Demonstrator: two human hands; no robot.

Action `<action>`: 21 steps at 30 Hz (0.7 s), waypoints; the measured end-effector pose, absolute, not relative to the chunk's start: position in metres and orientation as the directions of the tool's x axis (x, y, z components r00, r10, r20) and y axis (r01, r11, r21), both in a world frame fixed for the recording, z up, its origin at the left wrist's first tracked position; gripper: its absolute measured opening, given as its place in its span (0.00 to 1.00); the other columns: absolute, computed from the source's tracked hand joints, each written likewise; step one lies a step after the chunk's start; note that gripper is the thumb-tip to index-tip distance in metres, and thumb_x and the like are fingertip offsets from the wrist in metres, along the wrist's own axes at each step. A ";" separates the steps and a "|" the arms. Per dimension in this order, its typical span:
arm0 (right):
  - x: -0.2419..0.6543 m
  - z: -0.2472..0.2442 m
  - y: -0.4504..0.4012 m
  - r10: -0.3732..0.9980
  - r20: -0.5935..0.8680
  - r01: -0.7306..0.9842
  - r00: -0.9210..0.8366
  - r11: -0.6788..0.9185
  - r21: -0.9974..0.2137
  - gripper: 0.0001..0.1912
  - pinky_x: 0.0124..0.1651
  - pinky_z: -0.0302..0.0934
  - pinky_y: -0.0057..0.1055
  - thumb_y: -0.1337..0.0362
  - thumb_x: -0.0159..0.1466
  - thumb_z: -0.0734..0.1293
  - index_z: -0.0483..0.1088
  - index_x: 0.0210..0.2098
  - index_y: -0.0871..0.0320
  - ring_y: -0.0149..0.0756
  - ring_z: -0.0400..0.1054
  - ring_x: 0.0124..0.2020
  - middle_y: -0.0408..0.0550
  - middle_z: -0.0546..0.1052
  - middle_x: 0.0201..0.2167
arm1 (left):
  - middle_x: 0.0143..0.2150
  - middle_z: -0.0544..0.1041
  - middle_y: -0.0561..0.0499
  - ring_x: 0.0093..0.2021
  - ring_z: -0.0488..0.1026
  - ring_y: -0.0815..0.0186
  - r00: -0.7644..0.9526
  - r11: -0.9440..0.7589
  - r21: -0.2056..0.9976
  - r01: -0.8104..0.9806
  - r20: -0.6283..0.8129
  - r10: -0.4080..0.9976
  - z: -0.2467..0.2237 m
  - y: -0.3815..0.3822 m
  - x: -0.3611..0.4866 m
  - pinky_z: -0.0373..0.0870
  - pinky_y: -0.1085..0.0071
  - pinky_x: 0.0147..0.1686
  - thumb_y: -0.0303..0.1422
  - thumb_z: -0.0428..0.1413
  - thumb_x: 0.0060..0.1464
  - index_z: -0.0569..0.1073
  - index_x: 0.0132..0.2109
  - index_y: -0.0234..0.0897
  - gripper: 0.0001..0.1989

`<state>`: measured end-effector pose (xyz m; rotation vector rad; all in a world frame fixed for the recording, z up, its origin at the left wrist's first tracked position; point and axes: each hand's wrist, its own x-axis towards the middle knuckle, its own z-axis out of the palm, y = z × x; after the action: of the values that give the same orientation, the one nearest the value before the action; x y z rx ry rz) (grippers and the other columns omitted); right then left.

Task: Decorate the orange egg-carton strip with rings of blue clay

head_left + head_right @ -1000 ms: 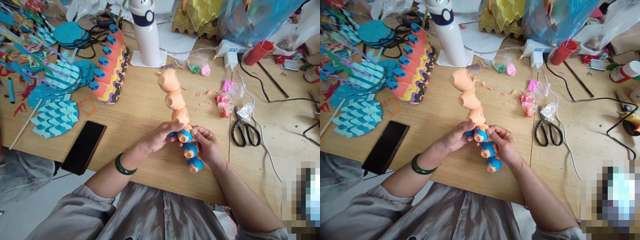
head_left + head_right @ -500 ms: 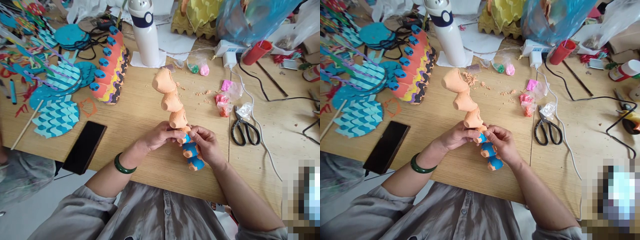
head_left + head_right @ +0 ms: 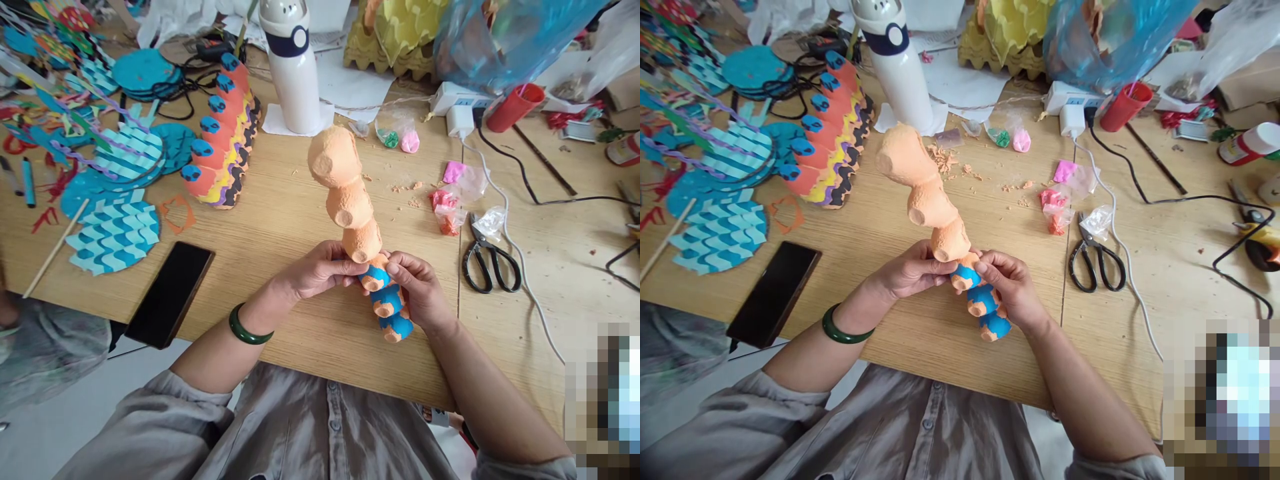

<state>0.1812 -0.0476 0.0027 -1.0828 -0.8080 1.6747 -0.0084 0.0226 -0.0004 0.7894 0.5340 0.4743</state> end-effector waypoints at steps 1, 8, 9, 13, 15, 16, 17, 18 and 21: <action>0.181 0.003 -0.047 0.941 -0.295 -0.376 -0.167 -0.338 -0.863 0.20 0.26 0.65 0.27 0.48 0.60 0.78 0.71 0.25 0.55 0.33 0.75 0.27 0.44 0.81 0.30 | 0.27 0.79 0.49 0.26 0.72 0.71 0.772 0.613 0.764 -0.203 -0.260 0.580 -0.001 0.022 -0.008 0.64 0.73 0.25 0.41 0.74 0.46 0.82 0.35 0.33 0.17; 0.179 0.001 -0.045 0.939 -0.323 -0.474 -0.117 -0.339 -0.813 0.19 0.25 0.63 0.26 0.49 0.59 0.78 0.73 0.26 0.54 0.28 0.65 0.20 0.38 0.73 0.21 | 0.30 0.77 0.52 0.24 0.66 0.75 0.718 0.622 0.733 -0.275 -0.274 0.639 -0.002 0.018 -0.003 0.74 0.71 0.32 0.42 0.69 0.52 0.83 0.44 0.34 0.18; 0.179 0.000 -0.046 0.944 -0.309 -0.449 -0.115 -0.327 -0.831 0.18 0.26 0.63 0.26 0.49 0.60 0.78 0.73 0.26 0.55 0.28 0.65 0.20 0.38 0.73 0.21 | 0.29 0.76 0.52 0.24 0.64 0.75 0.722 0.628 0.732 -0.263 -0.282 0.632 -0.001 0.018 -0.003 0.73 0.72 0.31 0.42 0.69 0.51 0.83 0.44 0.33 0.18; 0.179 -0.002 -0.048 0.962 -0.269 -0.282 -0.049 -0.271 -0.920 0.19 0.28 0.60 0.25 0.49 0.62 0.77 0.74 0.26 0.56 0.27 0.64 0.24 0.40 0.75 0.25 | 0.27 0.71 0.56 0.21 0.56 0.78 0.760 0.667 0.721 -0.189 -0.323 0.564 0.002 0.022 -0.008 0.68 0.76 0.24 0.38 0.69 0.50 0.82 0.45 0.34 0.17; 0.178 0.000 -0.048 0.964 -0.267 -0.208 0.001 -0.261 -0.943 0.20 0.27 0.58 0.25 0.48 0.61 0.76 0.74 0.26 0.56 0.27 0.63 0.24 0.40 0.74 0.25 | 0.28 0.70 0.57 0.21 0.54 0.79 0.771 0.674 0.722 -0.157 -0.336 0.540 0.004 0.024 -0.010 0.67 0.77 0.24 0.37 0.69 0.49 0.81 0.43 0.34 0.15; 0.177 0.002 -0.049 0.964 -0.267 -0.168 0.020 -0.260 -0.951 0.20 0.28 0.57 0.26 0.47 0.61 0.76 0.74 0.26 0.56 0.28 0.63 0.25 0.40 0.74 0.24 | 0.29 0.71 0.57 0.21 0.54 0.80 0.777 0.670 0.729 -0.139 -0.339 0.531 0.005 0.024 -0.010 0.68 0.77 0.24 0.36 0.69 0.49 0.80 0.41 0.34 0.15; 0.176 0.004 -0.049 0.965 -0.259 -0.124 0.040 -0.252 -0.960 0.21 0.28 0.58 0.26 0.47 0.61 0.76 0.74 0.26 0.56 0.28 0.63 0.25 0.40 0.73 0.24 | 0.30 0.72 0.57 0.22 0.56 0.80 0.780 0.663 0.739 -0.121 -0.342 0.524 0.005 0.024 -0.011 0.68 0.77 0.24 0.36 0.70 0.48 0.79 0.41 0.33 0.14; 0.174 0.005 -0.050 0.966 -0.252 -0.076 0.056 -0.248 -0.966 0.21 0.29 0.58 0.27 0.47 0.62 0.75 0.73 0.26 0.57 0.29 0.63 0.26 0.41 0.73 0.24 | 0.32 0.73 0.56 0.23 0.59 0.79 0.778 0.654 0.749 -0.104 -0.348 0.522 0.005 0.024 -0.010 0.68 0.78 0.24 0.35 0.70 0.48 0.79 0.40 0.34 0.15; 0.170 0.008 -0.052 0.984 -0.162 0.047 0.075 -0.165 -0.985 0.21 0.32 0.58 0.29 0.48 0.64 0.73 0.72 0.25 0.57 0.29 0.62 0.26 0.41 0.72 0.23 | 0.37 0.77 0.52 0.32 0.72 0.72 0.730 0.632 0.773 -0.056 -0.400 0.554 0.001 0.022 -0.008 0.69 0.78 0.26 0.33 0.72 0.44 0.77 0.43 0.34 0.19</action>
<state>0.1696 -0.0519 0.0082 -1.4022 -1.1124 1.2492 -0.0077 0.0216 0.0012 0.8215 0.6746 0.3810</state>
